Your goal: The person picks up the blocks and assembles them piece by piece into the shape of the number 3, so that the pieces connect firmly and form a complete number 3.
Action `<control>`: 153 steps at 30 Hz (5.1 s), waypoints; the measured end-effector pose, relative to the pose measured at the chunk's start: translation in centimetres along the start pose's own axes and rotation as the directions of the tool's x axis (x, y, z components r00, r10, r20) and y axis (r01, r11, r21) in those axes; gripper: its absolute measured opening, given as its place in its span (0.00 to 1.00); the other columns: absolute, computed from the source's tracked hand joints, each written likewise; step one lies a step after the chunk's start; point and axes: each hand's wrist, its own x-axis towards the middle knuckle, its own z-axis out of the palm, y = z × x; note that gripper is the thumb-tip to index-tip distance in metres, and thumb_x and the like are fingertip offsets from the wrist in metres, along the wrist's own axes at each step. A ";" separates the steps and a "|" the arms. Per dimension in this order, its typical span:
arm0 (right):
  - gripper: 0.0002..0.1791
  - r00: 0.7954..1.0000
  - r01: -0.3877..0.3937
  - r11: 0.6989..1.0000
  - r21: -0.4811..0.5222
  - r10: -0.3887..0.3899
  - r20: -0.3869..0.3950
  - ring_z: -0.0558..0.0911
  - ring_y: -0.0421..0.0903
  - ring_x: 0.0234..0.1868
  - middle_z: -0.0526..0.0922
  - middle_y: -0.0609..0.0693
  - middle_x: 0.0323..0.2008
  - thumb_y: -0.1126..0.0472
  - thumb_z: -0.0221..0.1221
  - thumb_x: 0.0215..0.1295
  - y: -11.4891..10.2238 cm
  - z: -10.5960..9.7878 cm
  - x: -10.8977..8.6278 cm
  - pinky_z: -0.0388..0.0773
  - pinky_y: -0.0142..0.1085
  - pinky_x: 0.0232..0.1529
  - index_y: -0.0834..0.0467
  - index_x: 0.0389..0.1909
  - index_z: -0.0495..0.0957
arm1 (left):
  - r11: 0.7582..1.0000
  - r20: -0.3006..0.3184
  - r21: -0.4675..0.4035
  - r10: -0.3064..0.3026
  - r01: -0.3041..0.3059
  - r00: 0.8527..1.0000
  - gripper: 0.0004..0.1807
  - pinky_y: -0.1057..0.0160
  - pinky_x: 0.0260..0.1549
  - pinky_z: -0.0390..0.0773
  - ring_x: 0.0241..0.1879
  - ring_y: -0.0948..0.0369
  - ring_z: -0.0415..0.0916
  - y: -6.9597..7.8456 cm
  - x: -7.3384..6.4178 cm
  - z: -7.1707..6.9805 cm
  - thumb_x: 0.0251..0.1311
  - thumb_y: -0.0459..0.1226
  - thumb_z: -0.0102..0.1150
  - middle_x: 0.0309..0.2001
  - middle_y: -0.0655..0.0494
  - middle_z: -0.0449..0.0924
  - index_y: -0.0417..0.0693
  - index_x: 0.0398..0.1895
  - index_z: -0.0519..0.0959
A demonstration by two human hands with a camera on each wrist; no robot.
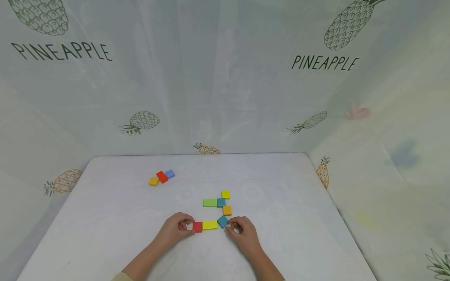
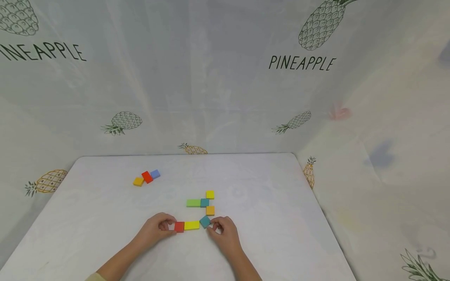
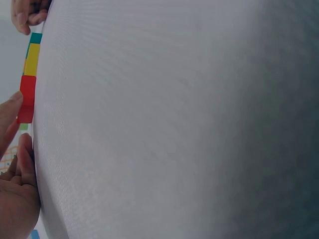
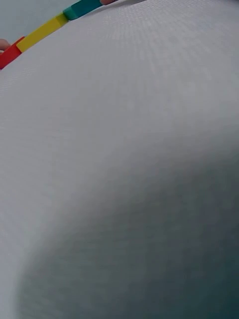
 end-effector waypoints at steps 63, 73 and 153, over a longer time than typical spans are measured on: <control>0.13 0.972 0.185 0.968 0.167 -0.205 0.112 0.74 0.46 0.37 0.80 0.44 0.35 0.57 0.67 0.61 -7.8 1.6 7.6 0.71 0.33 0.36 0.57 0.44 0.82 | 0.994 -0.311 0.053 -0.078 0.099 0.947 0.26 0.50 0.46 0.77 0.45 0.47 0.74 -4.7 5.7 -12.8 0.57 0.37 0.69 0.48 0.40 0.75 0.39 0.58 0.75; 0.16 0.959 0.144 0.975 0.168 -0.180 0.220 0.74 0.44 0.39 0.81 0.44 0.37 0.55 0.66 0.62 -9.0 4.2 8.9 0.72 0.33 0.38 0.58 0.47 0.81 | 0.981 -0.345 0.070 -0.145 0.179 0.927 0.27 0.49 0.46 0.74 0.45 0.45 0.70 -6.8 6.9 -13.2 0.56 0.37 0.70 0.47 0.38 0.73 0.37 0.57 0.75; 0.16 0.989 0.133 0.988 0.079 -0.127 -0.077 0.75 0.44 0.47 0.78 0.43 0.45 0.58 0.70 0.55 1.8 -0.8 6.6 0.72 0.39 0.52 0.52 0.45 0.83 | 0.984 -0.146 0.116 -0.117 0.135 0.982 0.26 0.55 0.44 0.77 0.42 0.54 0.72 7.0 12.2 -2.4 0.50 0.43 0.75 0.41 0.54 0.78 0.51 0.53 0.78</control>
